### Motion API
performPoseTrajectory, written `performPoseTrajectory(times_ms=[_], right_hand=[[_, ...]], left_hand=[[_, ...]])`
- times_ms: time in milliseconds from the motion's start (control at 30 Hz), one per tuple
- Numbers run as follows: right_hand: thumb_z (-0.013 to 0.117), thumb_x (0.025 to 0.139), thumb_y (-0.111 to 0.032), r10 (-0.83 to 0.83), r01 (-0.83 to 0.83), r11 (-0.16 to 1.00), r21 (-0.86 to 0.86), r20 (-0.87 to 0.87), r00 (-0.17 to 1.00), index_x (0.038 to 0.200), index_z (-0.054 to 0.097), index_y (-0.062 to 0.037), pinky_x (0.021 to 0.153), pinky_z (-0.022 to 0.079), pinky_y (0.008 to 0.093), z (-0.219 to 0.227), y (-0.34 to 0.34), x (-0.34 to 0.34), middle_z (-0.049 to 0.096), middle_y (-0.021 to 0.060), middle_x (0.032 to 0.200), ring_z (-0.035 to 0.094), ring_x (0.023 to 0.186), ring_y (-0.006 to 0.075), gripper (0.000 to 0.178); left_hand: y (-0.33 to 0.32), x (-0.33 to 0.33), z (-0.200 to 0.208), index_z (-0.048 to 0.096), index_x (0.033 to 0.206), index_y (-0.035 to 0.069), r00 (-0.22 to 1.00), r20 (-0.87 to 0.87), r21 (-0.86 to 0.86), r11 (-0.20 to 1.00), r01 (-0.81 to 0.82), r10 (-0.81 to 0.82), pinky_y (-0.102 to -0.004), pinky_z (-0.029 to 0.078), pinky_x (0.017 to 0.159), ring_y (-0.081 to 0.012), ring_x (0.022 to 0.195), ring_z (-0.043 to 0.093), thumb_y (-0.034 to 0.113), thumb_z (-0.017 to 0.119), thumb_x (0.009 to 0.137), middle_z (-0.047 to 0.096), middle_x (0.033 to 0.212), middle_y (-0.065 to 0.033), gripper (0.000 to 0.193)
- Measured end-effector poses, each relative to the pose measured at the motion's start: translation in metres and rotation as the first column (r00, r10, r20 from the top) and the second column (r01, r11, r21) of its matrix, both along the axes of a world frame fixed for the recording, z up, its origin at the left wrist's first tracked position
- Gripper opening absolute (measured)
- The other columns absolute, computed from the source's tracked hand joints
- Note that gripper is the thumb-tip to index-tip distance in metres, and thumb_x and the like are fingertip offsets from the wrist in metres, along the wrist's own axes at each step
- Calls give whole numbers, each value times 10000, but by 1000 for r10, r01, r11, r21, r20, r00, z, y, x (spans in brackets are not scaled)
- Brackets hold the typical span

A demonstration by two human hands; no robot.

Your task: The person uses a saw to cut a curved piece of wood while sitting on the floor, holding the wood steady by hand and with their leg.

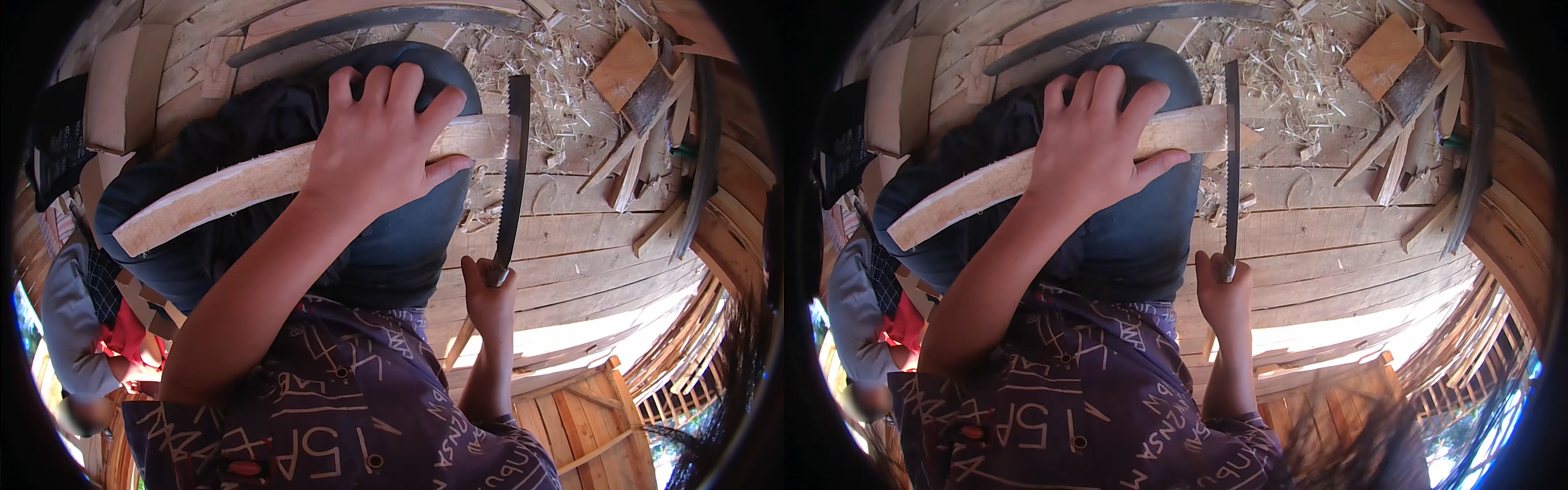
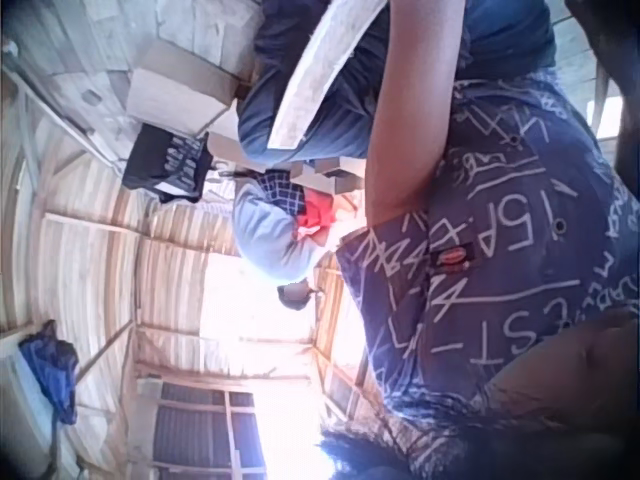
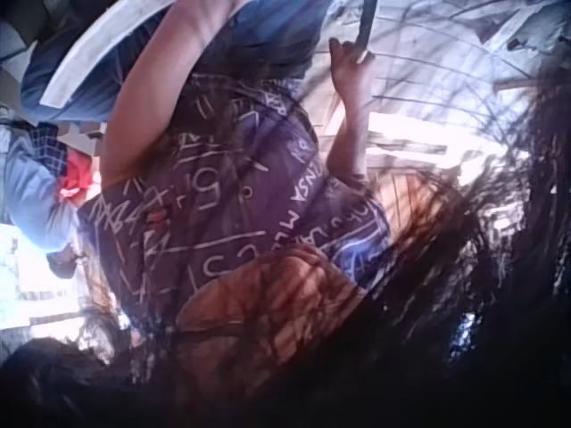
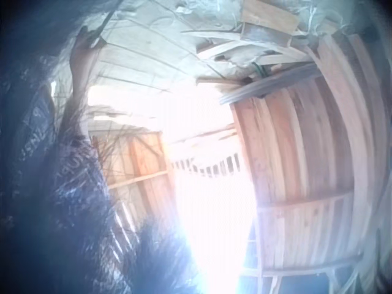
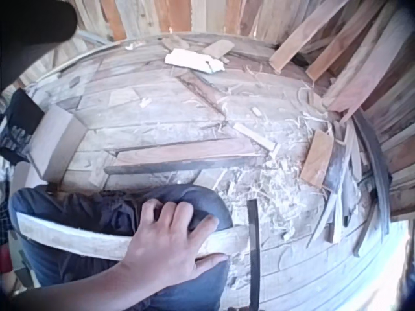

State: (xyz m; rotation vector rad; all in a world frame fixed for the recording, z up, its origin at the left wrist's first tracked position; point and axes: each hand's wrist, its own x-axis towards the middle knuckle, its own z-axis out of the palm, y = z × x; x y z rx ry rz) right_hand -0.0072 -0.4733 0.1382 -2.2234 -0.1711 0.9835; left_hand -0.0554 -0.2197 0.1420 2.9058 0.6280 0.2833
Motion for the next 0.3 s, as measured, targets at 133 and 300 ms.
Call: performPoseTrajectory(times_ms=[133,300], right_hand=[[685,871,-111,97,-100,995,9,167,981,570,434,30,457,295,372,-15,29,22,383,108,469,301,493,114,417],[702,859,-144,129,-130,992,-5,124,984,587,513,33,470,346,401,-21,74,50,486,160,500,396,425,201,375]], left_hand=[[5,-2,-2,557,1134,166,1000,28,7,1000,1,-1,-454,385,871,-262,931,537,598,699,763,477,964,-75,587],[9,-1,-2,538,1166,171,999,-38,21,999,-30,31,-446,390,875,-262,991,554,616,685,774,487,981,-84,611]])
